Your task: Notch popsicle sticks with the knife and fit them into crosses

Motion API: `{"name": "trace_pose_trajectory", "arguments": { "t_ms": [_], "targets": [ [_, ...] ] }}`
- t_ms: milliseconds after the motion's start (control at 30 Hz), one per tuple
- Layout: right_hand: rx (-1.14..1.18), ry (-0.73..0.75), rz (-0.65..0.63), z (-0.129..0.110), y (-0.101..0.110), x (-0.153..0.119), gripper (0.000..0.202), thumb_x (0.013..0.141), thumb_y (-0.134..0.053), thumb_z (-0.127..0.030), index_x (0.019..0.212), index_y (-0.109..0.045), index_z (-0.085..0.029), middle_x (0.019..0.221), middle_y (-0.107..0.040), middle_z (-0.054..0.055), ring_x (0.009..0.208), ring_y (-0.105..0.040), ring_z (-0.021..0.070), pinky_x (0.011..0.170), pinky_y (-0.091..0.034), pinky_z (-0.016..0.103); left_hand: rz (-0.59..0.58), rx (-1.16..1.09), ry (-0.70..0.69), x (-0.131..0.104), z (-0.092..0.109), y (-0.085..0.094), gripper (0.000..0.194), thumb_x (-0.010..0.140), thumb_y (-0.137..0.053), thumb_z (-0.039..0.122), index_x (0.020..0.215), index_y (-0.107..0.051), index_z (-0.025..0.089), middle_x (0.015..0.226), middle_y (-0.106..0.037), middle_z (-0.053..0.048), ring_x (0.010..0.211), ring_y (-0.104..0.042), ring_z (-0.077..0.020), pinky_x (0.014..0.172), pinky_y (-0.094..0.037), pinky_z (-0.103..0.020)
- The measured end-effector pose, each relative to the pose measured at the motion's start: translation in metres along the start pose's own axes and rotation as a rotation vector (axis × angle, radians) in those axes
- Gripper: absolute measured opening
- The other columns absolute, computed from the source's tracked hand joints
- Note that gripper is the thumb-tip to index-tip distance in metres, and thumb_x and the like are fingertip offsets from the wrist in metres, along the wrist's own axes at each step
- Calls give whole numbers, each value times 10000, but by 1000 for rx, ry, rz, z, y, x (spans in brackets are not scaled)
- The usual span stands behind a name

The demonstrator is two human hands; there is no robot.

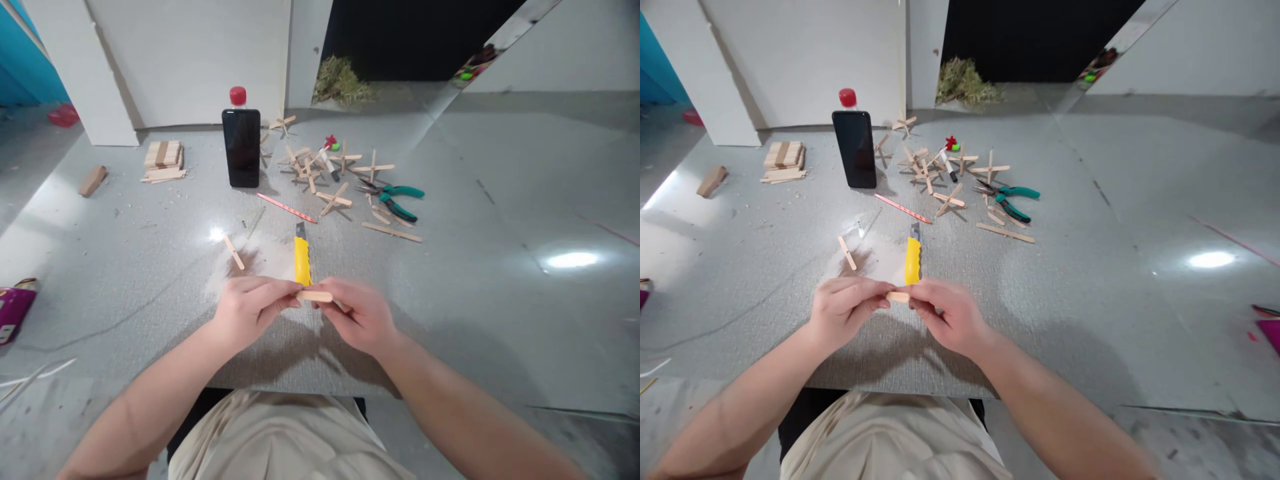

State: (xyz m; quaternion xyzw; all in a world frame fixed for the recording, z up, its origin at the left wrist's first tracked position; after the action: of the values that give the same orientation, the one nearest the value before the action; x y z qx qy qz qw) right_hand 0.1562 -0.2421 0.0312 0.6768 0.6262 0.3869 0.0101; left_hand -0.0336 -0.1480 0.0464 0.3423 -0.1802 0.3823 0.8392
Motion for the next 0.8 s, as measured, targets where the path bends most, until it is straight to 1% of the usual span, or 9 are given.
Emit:
{"name": "trace_pose_trajectory", "arguments": {
  "t_ms": [67, 167, 233, 300, 367, 433, 567, 700, 800],
  "targets": [
    [-47, -24, 21, -2, 1, -2, 256, 964, -503, -131, 1143, -654, -235, 760, -720, -2, 612, -647, 102, 557, -494, 200, -23, -57, 121, 0, -1, -2, 140, 913, -678, 173, 1044, -724, 190, 845, -789, -27, 718, -747, -118, 677, -587, -184],
    [-117, -45, 61, -7, 2, -5, 259, 962, -529, -141, 1174, -644, -236, 755, -741, -4, 589, -656, 102, 552, -489, 205, -47, -201, 280, -3, -6, -7, 128, 956, -628, 225, 1041, -700, 162, 868, -789, -54, 768, -763, -137, 707, -614, -200],
    [-181, -38, 70, -11, 3, -6, 246, 964, -531, -148, 1163, -646, -233, 717, -732, -11, 549, -628, 99, 541, -471, 216, -47, -306, 354, -5, -10, -10, 147, 965, -620, 258, 1040, -684, 149, 891, -787, -73, 807, -771, -158, 731, -633, -232],
    [-243, -14, 77, -15, 2, -7, 240, 970, -518, -150, 1155, -642, -237, 680, -711, -25, 516, -589, 94, 540, -460, 222, -30, -392, 406, -6, -14, -13, 170, 949, -648, 293, 1020, -682, 142, 883, -783, -81, 804, -772, -172, 726, -643, -254],
    [-277, 17, 98, -17, 1, -7, 252, 970, -515, -140, 1165, -635, -245, 669, -694, -35, 512, -567, 90, 563, -470, 221, -7, -460, 441, -6, -16, -15, 199, 924, -683, 323, 998, -689, 138, 853, -778, -77, 764, -768, -173, 704, -650, -265],
    [-284, 24, 123, -19, -1, -8, 281, 963, -530, -122, 1193, -629, -247, 679, -690, -34, 538, -578, 91, 599, -487, 222, 15, -505, 464, -5, -16, -16, 219, 893, -720, 338, 979, -699, 137, 827, -773, -70, 724, -761, -168, 683, -655, -271],
    [-305, 4, 123, -19, -4, -9, 333, 952, -539, -104, 1243, -631, -236, 702, -699, -20, 589, -616, 104, 636, -501, 238, 46, -526, 493, -3, -12, -18, 194, 851, -768, 297, 952, -716, 141, 796, -769, -55, 685, -749, -148, 656, -654, -247],
    [-317, -5, 147, -19, -3, -8, 357, 948, -532, -92, 1253, -631, -249, 696, -695, -25, 584, -613, 104, 629, -496, 239, 75, -497, 491, -3, -9, -20, 221, 825, -789, 298, 977, -725, 151, 902, -789, -72, 793, -773, -180, 711, -672, -265],
    [-303, 3, 160, -18, -3, -9, 358, 937, -539, -71, 1239, -633, -237, 714, -704, -19, 600, -626, 103, 639, -501, 233, 109, -442, 489, -4, -8, -20, 207, 840, -769, 253, 1020, -725, 160, 947, -792, -72, 847, -776, -184, 755, -676, -273]
  ]
}}
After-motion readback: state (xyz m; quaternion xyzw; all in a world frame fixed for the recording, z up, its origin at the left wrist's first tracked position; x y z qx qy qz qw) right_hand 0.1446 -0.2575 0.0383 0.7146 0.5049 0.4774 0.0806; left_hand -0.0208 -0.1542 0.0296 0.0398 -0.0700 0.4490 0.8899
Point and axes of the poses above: each hand's wrist, its own x-axis towards the middle knuckle, its own y-axis out of the back of the hand, z = x × y, the point moved 1 cm from there along x, towards the middle knuckle
